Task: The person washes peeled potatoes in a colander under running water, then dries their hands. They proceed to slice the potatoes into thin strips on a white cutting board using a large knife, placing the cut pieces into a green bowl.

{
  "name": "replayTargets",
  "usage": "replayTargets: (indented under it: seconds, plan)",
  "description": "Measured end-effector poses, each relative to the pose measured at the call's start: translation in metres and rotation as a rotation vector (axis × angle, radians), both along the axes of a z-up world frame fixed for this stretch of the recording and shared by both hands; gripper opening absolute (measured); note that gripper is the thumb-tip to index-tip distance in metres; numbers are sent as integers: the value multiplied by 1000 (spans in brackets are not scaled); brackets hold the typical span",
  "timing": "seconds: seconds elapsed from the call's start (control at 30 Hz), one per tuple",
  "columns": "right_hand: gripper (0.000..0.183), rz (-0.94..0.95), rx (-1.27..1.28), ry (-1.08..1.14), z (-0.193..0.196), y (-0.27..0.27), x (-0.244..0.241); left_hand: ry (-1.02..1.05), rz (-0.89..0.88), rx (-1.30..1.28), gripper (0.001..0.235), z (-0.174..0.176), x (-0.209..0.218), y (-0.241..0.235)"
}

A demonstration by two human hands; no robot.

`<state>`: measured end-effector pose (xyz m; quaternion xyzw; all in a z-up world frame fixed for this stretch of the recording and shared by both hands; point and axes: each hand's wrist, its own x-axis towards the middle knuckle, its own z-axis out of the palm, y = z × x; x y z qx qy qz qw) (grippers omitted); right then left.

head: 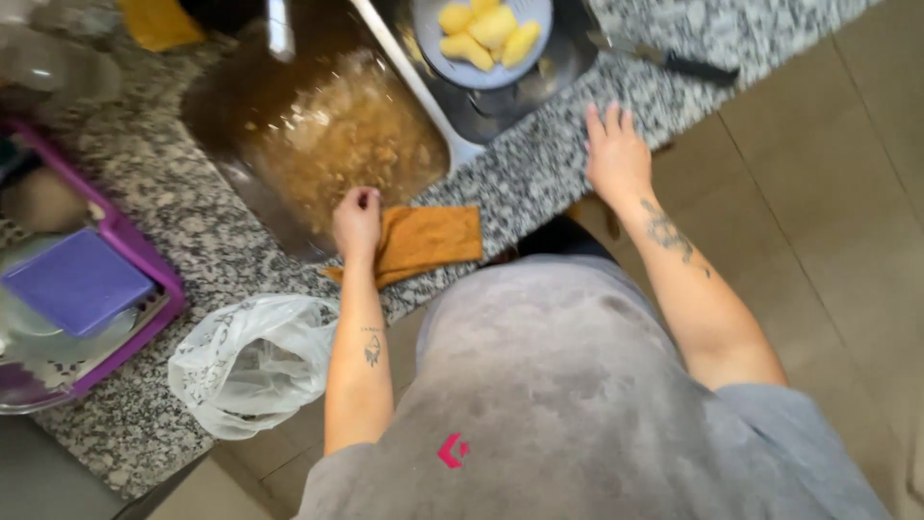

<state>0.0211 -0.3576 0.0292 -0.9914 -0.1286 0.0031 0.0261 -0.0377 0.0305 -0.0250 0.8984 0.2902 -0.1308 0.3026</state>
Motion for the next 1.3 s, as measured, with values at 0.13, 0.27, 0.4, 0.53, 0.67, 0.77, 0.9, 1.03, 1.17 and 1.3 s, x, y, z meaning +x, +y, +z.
replayTargets:
  seconds: [0.13, 0.27, 0.4, 0.53, 0.67, 0.77, 0.9, 1.03, 1.17, 1.3]
  plan:
    - [54, -47, -59, 151, -5, -3, -1, -63, -47, -21, 20, 7, -1, -2]
    - [56, -68, 1, 257, -2, -1, 2, 19, -27, -77, 23, 40, 6, -12]
    - [59, -137, 13, 368, 15, 4, -1, 32, -14, -86, 22, 45, 6, -14]
    - [59, -131, 46, 352, 14, 3, -7, -12, -6, -55, 20, 39, 2, -10]
    - [59, -138, 93, 364, 16, -1, -5, -30, 19, -53, 20, 36, 6, -11]
    - [61, -140, 54, 383, 19, 5, -7, -59, 1, -34, 21, 28, 0, -5]
    - [59, -143, 102, 359, 7, 5, -13, -60, 2, -28, 20, 28, -6, -2]
    - [58, -181, 112, 353, 13, 7, -7, -37, 5, -77, 21, 38, 3, -8]
    - [59, -230, 172, 420, 21, 10, -10, 7, 8, -76, 22, 43, 1, -9]
    - [58, -241, 191, 403, 16, 8, -11, 10, 10, -82, 20, 44, 2, -10]
